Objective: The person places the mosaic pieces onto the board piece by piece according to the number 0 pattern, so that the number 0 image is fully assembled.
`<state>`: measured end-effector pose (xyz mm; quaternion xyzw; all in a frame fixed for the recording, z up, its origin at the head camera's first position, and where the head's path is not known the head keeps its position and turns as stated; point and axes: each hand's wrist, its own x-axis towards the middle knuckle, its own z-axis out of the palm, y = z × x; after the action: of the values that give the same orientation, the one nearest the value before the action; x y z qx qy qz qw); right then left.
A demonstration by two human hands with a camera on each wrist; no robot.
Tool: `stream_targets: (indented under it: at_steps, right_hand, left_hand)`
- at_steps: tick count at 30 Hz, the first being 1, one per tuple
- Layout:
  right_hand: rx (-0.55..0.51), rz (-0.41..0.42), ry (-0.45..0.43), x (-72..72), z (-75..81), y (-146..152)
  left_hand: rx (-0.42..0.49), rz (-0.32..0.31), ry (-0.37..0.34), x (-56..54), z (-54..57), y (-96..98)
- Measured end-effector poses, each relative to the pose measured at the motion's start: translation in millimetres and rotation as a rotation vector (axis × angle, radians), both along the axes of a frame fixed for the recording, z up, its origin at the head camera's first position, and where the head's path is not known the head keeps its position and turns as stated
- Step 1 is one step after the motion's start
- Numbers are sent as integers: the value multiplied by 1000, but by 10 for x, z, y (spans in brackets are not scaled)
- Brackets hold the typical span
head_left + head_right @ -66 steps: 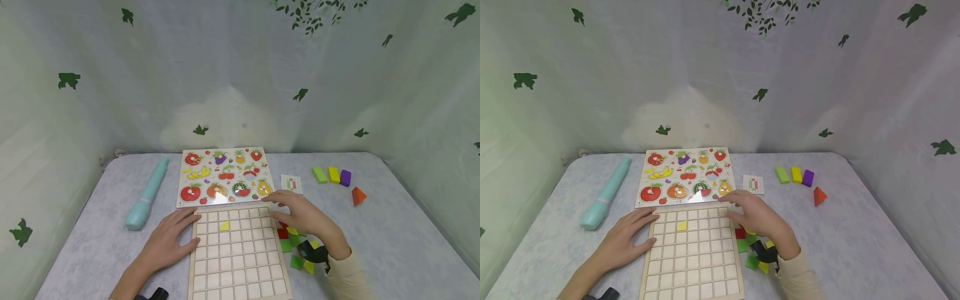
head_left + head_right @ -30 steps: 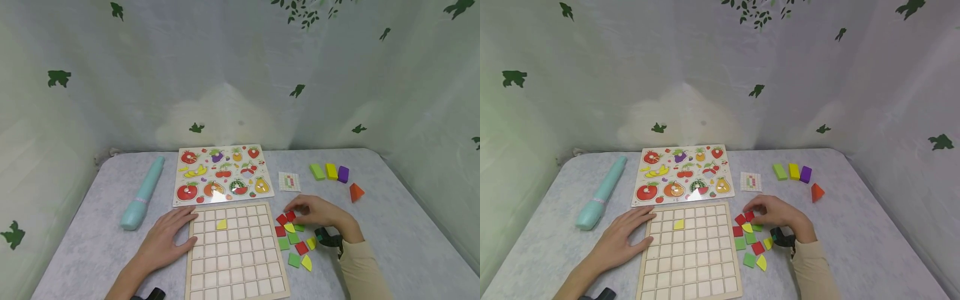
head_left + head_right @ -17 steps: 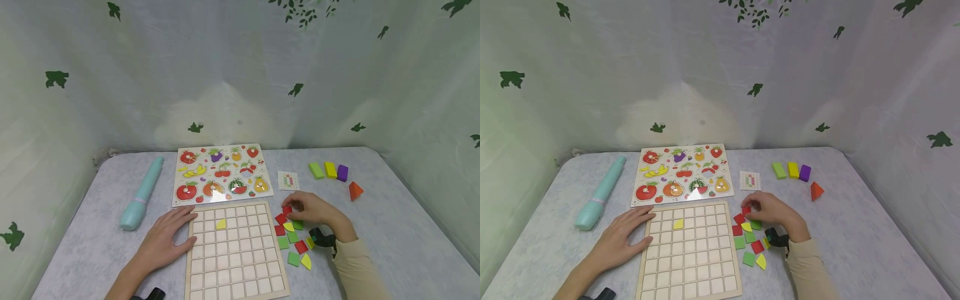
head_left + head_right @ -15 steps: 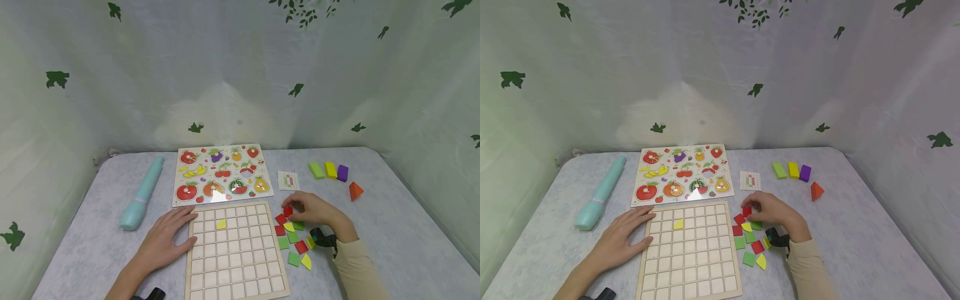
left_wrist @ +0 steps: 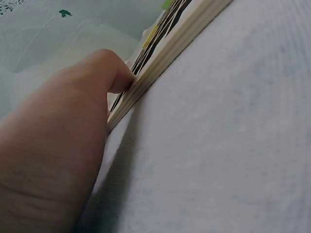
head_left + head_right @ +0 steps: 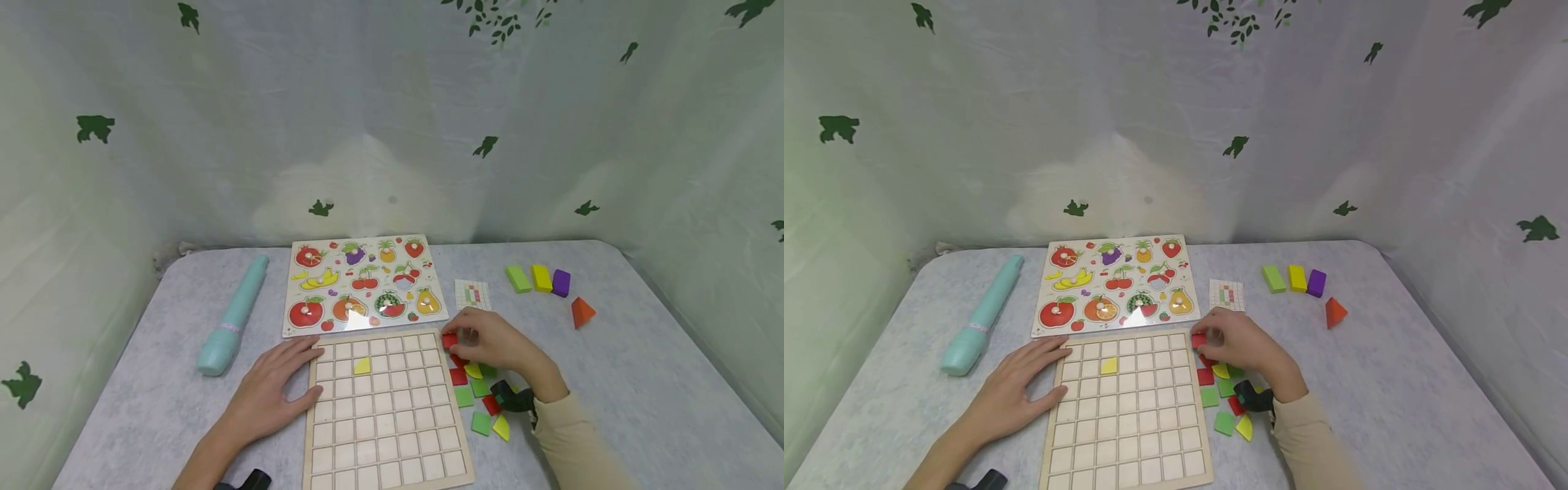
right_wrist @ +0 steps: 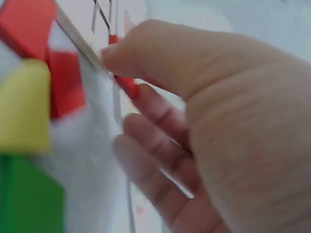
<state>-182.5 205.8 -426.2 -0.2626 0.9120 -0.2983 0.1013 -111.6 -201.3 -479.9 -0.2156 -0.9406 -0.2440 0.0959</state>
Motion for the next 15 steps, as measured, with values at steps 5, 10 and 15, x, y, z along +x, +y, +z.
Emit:
stream_targets:
  at_steps: [5,10,15]
  right_hand:
    - [-57,33,83,45,-36,-219]
    - [-99,77,110,98,-61,-447]
    - [-69,124,146,127,-81,-627]
  left_hand:
    - [9,-1,-8,-3,8,20]
    - [-4,1,-10,-4,17,20]
    - [-11,1,-8,-11,14,14]
